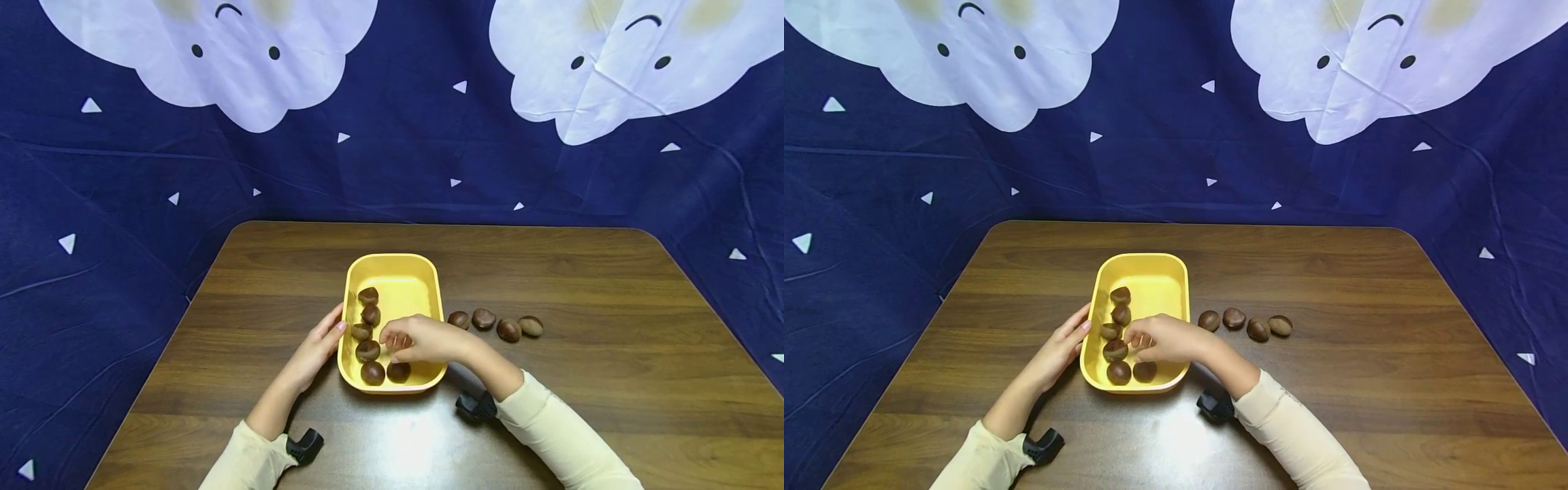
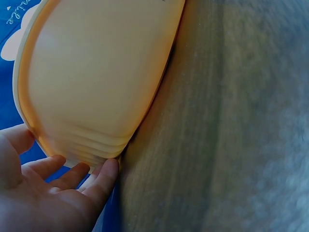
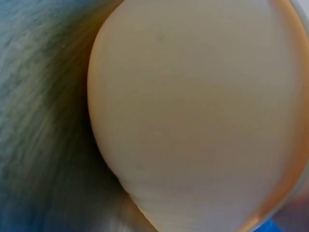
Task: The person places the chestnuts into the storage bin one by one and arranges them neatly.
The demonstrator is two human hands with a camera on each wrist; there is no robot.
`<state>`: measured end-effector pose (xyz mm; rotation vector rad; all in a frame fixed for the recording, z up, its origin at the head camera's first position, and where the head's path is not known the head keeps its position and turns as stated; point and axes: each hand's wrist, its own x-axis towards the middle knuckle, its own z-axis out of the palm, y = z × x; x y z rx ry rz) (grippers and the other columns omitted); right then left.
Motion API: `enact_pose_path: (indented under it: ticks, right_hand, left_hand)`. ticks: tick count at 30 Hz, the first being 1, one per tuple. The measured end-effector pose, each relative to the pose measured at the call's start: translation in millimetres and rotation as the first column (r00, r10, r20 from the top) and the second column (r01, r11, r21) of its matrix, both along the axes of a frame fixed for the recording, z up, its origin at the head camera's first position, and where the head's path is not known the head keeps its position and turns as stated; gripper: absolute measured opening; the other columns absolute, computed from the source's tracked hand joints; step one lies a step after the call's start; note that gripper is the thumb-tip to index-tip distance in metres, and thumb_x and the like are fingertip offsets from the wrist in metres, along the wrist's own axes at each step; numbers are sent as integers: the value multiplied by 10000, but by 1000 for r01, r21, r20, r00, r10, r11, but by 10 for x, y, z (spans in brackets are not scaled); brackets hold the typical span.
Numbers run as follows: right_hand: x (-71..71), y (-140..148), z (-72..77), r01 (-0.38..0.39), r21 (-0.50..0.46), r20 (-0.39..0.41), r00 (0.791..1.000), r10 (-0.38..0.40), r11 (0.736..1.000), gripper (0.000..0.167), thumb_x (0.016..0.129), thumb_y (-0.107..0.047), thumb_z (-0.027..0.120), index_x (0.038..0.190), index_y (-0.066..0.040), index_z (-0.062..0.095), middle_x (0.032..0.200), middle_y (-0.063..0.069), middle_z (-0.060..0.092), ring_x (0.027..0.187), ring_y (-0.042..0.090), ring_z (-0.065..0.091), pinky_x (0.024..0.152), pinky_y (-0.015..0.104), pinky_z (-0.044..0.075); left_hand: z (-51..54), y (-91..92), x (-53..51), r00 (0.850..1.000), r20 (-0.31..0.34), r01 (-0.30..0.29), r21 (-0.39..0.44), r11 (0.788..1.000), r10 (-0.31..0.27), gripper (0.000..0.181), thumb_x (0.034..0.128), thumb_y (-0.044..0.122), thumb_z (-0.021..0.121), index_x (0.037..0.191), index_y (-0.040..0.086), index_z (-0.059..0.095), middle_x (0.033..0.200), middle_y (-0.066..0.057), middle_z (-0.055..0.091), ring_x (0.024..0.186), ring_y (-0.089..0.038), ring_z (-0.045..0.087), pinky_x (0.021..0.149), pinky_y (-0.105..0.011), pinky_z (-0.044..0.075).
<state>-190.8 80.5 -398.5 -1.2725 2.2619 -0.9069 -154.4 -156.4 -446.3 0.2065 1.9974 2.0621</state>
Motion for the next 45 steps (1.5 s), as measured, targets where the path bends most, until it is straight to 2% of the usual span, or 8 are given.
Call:
enact_pose_path:
  ticks: [8,16,21,24,29,34,41,45]
  right_hand:
    - [-4,128,52,69,-158,-67,994,-80,985,278,849,-134,629,1088,-8,562,933,78,626,835,88,572,763,262,474]
    - [-18,401,60,219,-284,-64,967,-246,933,259,840,-167,646,1075,-85,576,913,59,623,824,102,568,717,309,484]
    - [-8,625,15,320,-342,-35,935,-352,883,256,826,-141,659,1060,-64,591,896,27,621,792,134,575,632,306,494]
    - [-5,754,-21,356,-366,-33,918,-394,860,252,822,-132,663,1056,-66,597,883,3,623,785,140,580,636,300,496]
    - [-3,979,-97,416,-380,-52,882,-468,826,253,806,-95,676,1047,-111,599,878,-4,631,789,118,588,665,318,505]
    - [5,1194,-162,462,-370,-81,848,-524,806,250,799,-71,679,1036,-74,602,882,16,641,800,113,590,678,361,503]
    - [41,1490,-235,554,-316,-164,768,-620,770,260,802,-81,678,1048,-43,601,941,24,643,839,118,579,638,372,482]
    - [66,1653,-298,595,-299,-177,733,-657,746,274,798,-64,678,1059,-40,597,986,77,634,904,128,560,766,381,449]
  left_hand:
    - [0,-8,-4,1000,-3,3,7,1000,-3,523,973,240,400,1426,69,204,1452,-135,193,1248,-300,317,1001,-427,290]
    - [-11,-3,1,1000,-23,-4,8,1000,4,555,963,268,418,1425,50,201,1443,-168,209,1220,-325,345,976,-425,328]
    - [-7,-7,2,1000,-19,-7,0,1000,7,543,965,261,413,1427,63,205,1443,-155,216,1226,-312,342,982,-421,321]
    - [-5,-20,0,1000,-17,-10,-5,1000,10,543,967,248,410,1427,55,196,1445,-162,204,1229,-317,334,984,-429,315]
    - [6,-29,-7,1000,-19,5,-4,1000,-5,550,967,258,412,1429,60,191,1451,-153,193,1254,-304,303,1001,-428,288]
    - [11,-27,1,1000,-15,17,-1,1000,-17,563,966,276,413,1433,66,180,1451,-153,193,1268,-289,283,1008,-419,278]
    - [0,-16,5,1000,-10,8,8,1000,-8,538,970,247,405,1433,78,190,1453,-141,195,1263,-288,295,1006,-422,283]
    - [0,-7,7,1000,-8,6,11,1000,-6,534,971,238,402,1432,75,188,1452,-141,197,1261,-285,297,1007,-422,281]
